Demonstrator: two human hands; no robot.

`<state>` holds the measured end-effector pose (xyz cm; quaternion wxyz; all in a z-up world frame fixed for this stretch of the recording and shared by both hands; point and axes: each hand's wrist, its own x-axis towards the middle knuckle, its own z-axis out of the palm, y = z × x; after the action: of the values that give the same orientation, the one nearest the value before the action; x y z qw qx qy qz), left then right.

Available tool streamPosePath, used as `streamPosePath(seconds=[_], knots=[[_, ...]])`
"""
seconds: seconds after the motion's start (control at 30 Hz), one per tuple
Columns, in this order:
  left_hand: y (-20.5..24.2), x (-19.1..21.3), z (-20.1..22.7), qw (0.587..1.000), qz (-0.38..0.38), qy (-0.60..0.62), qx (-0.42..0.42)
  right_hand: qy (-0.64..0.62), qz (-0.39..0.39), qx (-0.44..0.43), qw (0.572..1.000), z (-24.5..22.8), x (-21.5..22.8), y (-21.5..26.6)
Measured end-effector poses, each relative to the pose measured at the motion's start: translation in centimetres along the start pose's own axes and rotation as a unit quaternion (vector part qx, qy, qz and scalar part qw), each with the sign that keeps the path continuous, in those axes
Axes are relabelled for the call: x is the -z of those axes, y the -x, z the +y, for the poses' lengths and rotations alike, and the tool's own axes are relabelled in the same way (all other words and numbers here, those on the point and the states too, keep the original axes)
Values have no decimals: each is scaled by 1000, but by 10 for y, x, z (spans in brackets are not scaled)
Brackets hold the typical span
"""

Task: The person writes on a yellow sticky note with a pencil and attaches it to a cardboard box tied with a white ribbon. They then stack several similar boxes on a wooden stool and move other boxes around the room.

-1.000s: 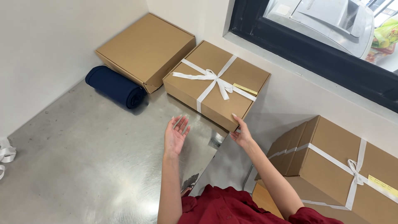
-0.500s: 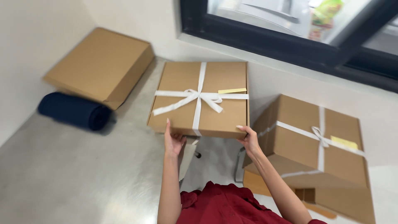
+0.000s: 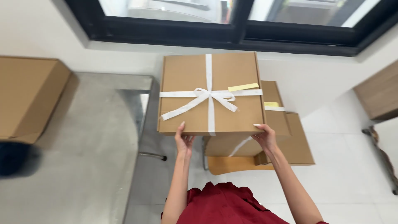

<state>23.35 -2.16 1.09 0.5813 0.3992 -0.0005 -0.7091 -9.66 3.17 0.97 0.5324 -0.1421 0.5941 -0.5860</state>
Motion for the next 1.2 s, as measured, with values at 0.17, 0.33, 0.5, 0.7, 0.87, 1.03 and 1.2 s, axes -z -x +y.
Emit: streamPosePath(seconds=[0.17, 0.33, 0.5, 0.7, 0.87, 1.03, 1.2], knots=[[2, -34, -102, 997, -12, -40, 65, -2, 36, -13, 999, -28, 112, -17], [3, -78, -163, 994, -4, -58, 93, -7, 52, -36, 998, -48, 173, -51], [29, -119, -179, 990, 7, -108, 85, -31, 30, -62, 997, -81, 182, -81], [52, -135, -175, 979, 53, -193, 27, -29, 6, -94, 995, -77, 172, -81], [59, -131, -175, 966, 55, -254, 14, -30, 4, -94, 995, -75, 167, -76], [65, -140, -175, 957, 86, -276, 5, -25, 4, -101, 995, -82, 161, -71], [83, -151, -160, 908, 96, -407, 26, -3, 10, -76, 997, -74, 158, -79]])
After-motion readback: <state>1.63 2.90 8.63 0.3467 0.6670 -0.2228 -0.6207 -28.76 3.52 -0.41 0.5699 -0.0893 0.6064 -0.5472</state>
